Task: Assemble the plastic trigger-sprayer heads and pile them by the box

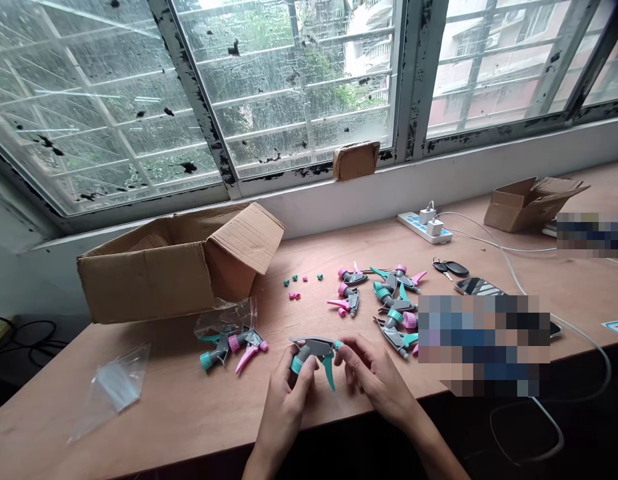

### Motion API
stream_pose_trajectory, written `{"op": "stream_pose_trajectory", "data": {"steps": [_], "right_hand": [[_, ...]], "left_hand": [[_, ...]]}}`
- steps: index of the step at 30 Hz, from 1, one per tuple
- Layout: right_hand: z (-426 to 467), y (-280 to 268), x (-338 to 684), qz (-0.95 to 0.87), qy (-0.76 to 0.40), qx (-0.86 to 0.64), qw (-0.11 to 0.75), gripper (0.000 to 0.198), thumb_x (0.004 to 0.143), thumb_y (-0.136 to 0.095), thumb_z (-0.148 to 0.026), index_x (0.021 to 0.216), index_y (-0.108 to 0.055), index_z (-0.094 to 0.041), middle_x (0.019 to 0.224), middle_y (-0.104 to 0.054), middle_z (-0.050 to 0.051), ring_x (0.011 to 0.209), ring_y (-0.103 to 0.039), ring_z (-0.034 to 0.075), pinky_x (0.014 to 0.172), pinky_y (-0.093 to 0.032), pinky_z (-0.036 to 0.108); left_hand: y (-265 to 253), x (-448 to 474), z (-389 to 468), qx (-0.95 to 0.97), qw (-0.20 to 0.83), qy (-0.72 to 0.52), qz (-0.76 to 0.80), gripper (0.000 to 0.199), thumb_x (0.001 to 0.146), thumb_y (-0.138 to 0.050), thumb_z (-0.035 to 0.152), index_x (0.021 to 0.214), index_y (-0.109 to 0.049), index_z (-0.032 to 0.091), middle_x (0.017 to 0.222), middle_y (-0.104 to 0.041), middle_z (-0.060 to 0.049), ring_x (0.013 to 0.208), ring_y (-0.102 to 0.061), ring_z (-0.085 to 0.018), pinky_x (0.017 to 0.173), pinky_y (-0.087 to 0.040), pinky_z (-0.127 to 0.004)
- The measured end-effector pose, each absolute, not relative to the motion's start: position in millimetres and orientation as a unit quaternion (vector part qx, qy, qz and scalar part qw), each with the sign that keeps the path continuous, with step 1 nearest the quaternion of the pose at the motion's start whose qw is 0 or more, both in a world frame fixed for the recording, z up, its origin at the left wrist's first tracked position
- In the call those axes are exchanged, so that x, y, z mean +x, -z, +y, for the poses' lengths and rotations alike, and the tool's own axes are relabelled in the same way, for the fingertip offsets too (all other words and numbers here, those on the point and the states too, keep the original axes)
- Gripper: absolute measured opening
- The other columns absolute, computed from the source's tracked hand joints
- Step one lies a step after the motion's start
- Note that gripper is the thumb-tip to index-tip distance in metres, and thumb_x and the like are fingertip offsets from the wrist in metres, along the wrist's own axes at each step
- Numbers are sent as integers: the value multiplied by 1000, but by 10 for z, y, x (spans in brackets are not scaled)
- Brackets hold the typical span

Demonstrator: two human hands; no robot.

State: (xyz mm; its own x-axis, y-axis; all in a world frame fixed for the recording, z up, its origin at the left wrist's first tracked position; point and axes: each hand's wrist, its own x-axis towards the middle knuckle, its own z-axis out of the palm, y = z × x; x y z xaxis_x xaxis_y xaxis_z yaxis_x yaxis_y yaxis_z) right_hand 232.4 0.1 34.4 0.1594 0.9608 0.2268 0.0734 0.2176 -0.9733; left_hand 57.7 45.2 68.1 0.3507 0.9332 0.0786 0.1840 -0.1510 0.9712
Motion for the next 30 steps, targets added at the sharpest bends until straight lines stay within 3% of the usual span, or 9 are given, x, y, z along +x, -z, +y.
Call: {"op": "stream_pose_trajectory", "data": {"steps": [2,4,8,11,17,24,30], "right_hand": [[8,-319,2321,-507,-382,-499,590,38,99,-58,-53,118,-59,-20,86,-66,2,59,-61,13,52,-45,24],[13,-301,2319,-505,-380,-506,587,38,98,-61,-52,119,-56,-20,80,-65,0,59,-62,14,52,-44,24],[10,-307,2319,-514,-383,-511,573,31,100,-59,-50,109,-57,-21,66,-58,-4,57,-60,14,50,-41,22],[5,-331,2322,-518,-388,-499,576,31,101,-56,-51,104,-59,-20,74,-63,-2,59,-59,13,51,-42,23],[12,-339,2324,-531,-390,-493,568,45,106,-44,-53,81,-59,-19,70,-63,0,56,-56,12,55,-44,25],[5,-301,2322,-504,-384,-503,588,37,98,-61,-51,118,-55,-21,73,-61,-2,60,-62,14,54,-45,24],[8,-295,2319,-521,-372,-518,568,29,98,-62,-46,110,-57,-21,67,-60,-3,57,-60,14,50,-41,23]], "left_hand": [[-672,578,456,657,494,-379,425,36,92,-64,51,105,-67,17,77,-62,0,67,-53,-17,68,-41,-26],[-657,575,464,656,497,-379,424,37,93,-64,51,107,-66,17,79,-63,-1,69,-54,-17,68,-42,-26],[-626,559,486,658,506,-377,412,38,93,-63,52,107,-64,17,84,-63,-2,68,-54,-16,66,-42,-26],[-623,543,502,671,503,-365,404,36,94,-62,52,101,-64,17,82,-61,-1,67,-53,-16,65,-42,-26],[-653,545,489,690,493,-350,398,34,96,-58,51,90,-63,18,72,-56,1,64,-49,-15,63,-39,-25],[-628,565,480,668,503,-369,404,35,94,-62,52,100,-64,18,78,-60,0,64,-51,-16,65,-41,-26],[-635,562,487,670,511,-360,401,35,95,-60,52,100,-63,18,77,-59,1,65,-50,-16,65,-39,-26]]}}
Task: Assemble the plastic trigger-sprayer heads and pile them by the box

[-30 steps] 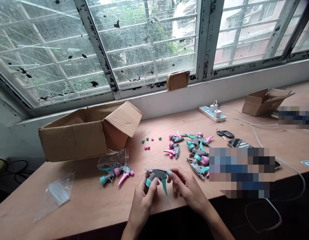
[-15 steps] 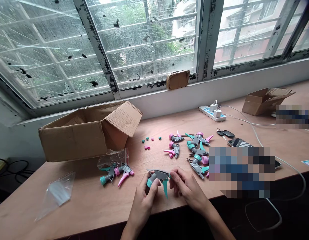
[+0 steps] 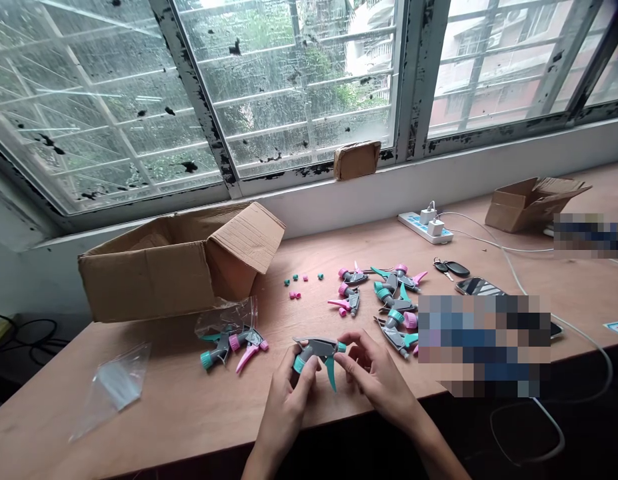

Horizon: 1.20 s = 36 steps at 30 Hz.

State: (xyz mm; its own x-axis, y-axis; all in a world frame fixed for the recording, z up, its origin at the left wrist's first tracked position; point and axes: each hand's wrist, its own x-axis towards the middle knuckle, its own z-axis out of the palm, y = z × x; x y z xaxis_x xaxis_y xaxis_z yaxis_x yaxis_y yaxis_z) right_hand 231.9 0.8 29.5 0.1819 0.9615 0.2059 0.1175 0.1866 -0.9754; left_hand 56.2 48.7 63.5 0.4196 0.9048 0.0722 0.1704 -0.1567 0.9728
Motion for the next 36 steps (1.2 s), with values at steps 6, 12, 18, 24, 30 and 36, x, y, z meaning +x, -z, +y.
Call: {"op": "stream_pose_trajectory", "data": {"steps": [6,12,18,24,30,36], "right_hand": [[6,-299,2326,-513,-383,-511,573,33,99,-59,-52,107,-58,-20,63,-57,-4,54,-58,14,50,-42,24],[23,-298,2326,-508,-381,-506,583,39,100,-53,-58,98,-59,-20,72,-60,-2,52,-55,13,50,-42,25],[22,-335,2327,-523,-373,-516,567,48,104,-43,-59,76,-51,-21,62,-50,-4,48,-48,11,47,-37,24],[17,-339,2319,-517,-384,-506,574,45,103,-47,-58,81,-56,-20,64,-54,-3,49,-51,11,48,-40,24],[12,-320,2301,-496,-368,-499,608,39,99,-59,-51,124,-55,-22,102,-65,5,60,-61,12,51,-47,25],[18,-305,2328,-513,-343,-527,583,32,98,-60,-48,114,-63,-20,68,-59,-2,58,-58,16,51,-45,25]], "left_hand": [[-657,560,477,679,503,-351,403,34,95,-59,52,95,-63,18,75,-59,0,65,-49,-17,64,-39,-26],[-663,560,461,692,505,-340,388,33,96,-59,51,94,-62,18,81,-63,-2,68,-54,-17,66,-43,-26],[-654,526,483,712,500,-314,380,35,98,-56,52,90,-62,19,79,-60,-1,68,-54,-17,65,-43,-26],[-644,534,468,709,500,-321,380,35,98,-55,52,90,-61,18,81,-62,-2,69,-55,-18,67,-43,-27],[-639,577,466,660,519,-370,397,38,95,-58,56,97,-61,18,77,-59,0,65,-51,-17,65,-42,-26],[-631,564,474,673,517,-360,388,35,96,-59,53,100,-61,18,80,-61,-1,65,-53,-16,65,-44,-26]]}}
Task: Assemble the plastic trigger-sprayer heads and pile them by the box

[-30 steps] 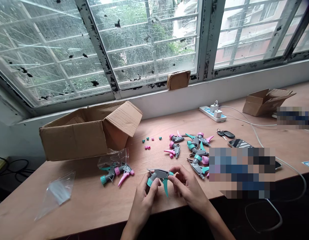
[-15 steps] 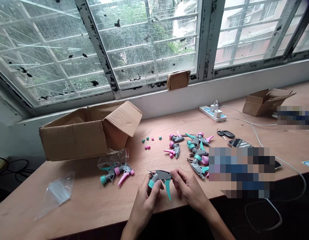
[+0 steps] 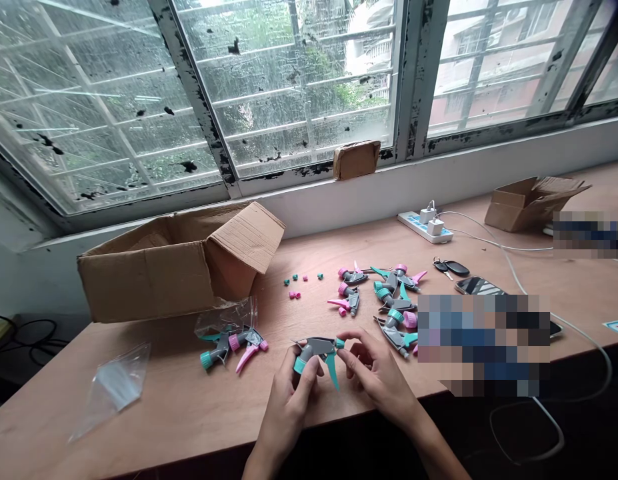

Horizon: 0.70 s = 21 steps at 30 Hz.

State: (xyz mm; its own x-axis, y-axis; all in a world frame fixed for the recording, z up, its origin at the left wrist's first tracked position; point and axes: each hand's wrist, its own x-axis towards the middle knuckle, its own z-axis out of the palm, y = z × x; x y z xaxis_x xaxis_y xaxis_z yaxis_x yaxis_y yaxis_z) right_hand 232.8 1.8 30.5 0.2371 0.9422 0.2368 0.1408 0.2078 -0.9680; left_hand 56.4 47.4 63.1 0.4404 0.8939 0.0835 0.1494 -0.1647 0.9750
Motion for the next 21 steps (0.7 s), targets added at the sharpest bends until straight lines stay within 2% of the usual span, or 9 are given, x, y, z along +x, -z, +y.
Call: {"op": "stream_pose_trajectory", "data": {"steps": [4,14,18,21], "right_hand": [[18,-302,2340,-516,-336,-529,584,29,98,-61,-47,109,-64,-20,67,-58,-3,58,-59,16,54,-44,26],[7,-298,2334,-533,-322,-538,568,34,102,-53,-53,111,-61,-21,64,-54,-4,54,-55,16,53,-41,27],[-6,-342,2335,-551,-283,-552,558,37,105,-45,-51,91,-61,-21,71,-59,0,55,-52,15,54,-39,28],[-14,-380,2333,-560,-287,-545,555,44,107,-40,-50,77,-56,-21,64,-54,-1,54,-49,14,53,-37,28]], "left_hand": [[-647,559,471,683,516,-343,386,34,98,-55,53,93,-59,19,79,-60,-1,66,-54,-16,65,-45,-26],[-687,572,459,685,513,-338,391,37,96,-55,54,85,-60,19,76,-61,-2,67,-55,-18,66,-45,-27],[-662,544,484,716,505,-311,368,37,99,-53,51,82,-61,19,77,-62,-2,70,-56,-18,69,-45,-27],[-647,536,491,737,488,-297,362,35,100,-52,49,84,-61,20,78,-62,-1,71,-57,-18,70,-45,-26]]}}
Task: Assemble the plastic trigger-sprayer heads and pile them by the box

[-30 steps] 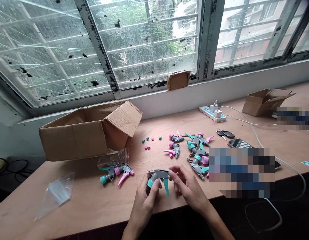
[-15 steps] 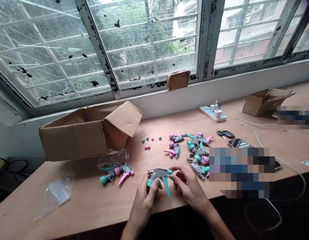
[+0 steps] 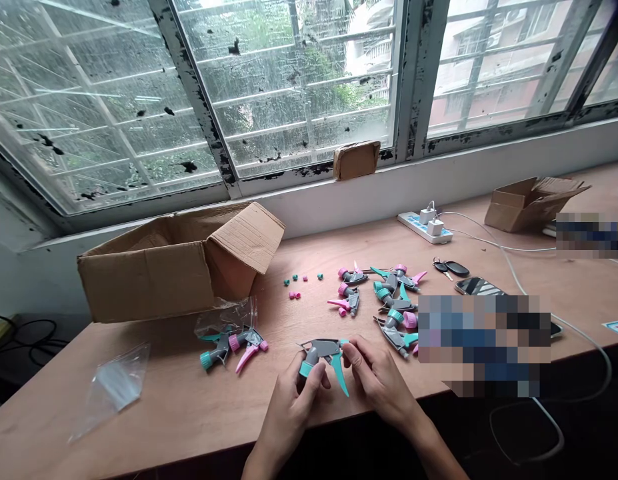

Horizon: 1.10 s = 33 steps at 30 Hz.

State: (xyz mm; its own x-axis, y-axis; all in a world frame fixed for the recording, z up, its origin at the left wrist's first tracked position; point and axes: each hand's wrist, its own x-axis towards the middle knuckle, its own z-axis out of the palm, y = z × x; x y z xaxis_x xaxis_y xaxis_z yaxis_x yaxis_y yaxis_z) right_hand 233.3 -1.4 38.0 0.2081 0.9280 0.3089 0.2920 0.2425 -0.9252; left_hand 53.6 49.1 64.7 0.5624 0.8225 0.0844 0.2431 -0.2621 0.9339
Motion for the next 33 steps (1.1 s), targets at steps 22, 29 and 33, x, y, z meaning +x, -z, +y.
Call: {"op": "stream_pose_trajectory", "data": {"steps": [22,29,33], "right_hand": [[-29,-348,2312,-546,-275,-556,564,29,104,-49,-48,99,-59,-22,70,-57,-2,62,-56,16,58,-41,26],[3,-310,2289,-585,-206,-583,524,41,109,-34,-45,78,-49,-23,71,-55,0,66,-53,18,63,-36,30],[21,-298,2301,-578,-240,-574,528,47,110,-30,-47,72,-45,-23,67,-52,0,63,-51,17,61,-33,30]], "left_hand": [[-640,534,499,745,475,-288,368,36,102,-49,50,87,-60,19,80,-59,-1,72,-55,-18,69,-43,-27],[-628,526,486,748,482,-282,358,37,103,-46,49,86,-59,19,79,-62,-1,73,-57,-19,72,-44,-28],[-644,525,484,757,471,-277,359,35,104,-47,47,89,-60,19,81,-61,-1,74,-57,-18,73,-42,-27]]}}
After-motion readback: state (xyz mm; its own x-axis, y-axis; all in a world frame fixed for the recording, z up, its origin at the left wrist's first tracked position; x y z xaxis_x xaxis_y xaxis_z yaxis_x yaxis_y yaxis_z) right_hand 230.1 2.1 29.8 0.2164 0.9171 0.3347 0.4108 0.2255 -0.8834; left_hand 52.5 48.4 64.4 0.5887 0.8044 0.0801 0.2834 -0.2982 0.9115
